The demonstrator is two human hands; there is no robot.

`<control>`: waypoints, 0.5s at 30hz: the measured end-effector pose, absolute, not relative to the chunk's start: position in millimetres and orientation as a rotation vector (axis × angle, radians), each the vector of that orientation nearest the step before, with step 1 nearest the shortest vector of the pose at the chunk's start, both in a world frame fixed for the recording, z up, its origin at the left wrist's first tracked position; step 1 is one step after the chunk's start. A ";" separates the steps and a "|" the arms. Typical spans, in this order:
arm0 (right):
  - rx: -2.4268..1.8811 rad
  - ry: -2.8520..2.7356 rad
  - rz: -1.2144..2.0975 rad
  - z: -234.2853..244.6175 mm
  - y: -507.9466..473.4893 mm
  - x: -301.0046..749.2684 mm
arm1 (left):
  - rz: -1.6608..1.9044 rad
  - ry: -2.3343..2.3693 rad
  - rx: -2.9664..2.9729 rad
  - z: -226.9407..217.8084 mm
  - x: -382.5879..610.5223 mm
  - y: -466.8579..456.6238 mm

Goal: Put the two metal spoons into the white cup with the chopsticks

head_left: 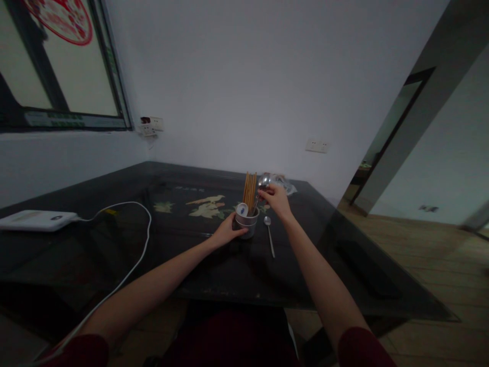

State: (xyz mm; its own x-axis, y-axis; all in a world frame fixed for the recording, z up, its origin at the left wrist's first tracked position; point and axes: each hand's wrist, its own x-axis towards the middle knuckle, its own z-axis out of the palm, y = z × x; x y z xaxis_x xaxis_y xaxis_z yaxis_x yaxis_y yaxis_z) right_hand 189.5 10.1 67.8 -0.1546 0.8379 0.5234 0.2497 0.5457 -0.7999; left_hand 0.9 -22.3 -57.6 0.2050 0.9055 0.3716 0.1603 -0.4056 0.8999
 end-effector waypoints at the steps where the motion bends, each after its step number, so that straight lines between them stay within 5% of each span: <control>1: -0.938 -1.691 0.683 66.6 11.4 189.3 | 1.260 1.005 1.728 -57.6 1.0 -22.3; 15: -1.005 -1.544 0.823 28.8 13.5 182.2 | 1.216 1.062 1.768 -56.1 -1.0 -23.1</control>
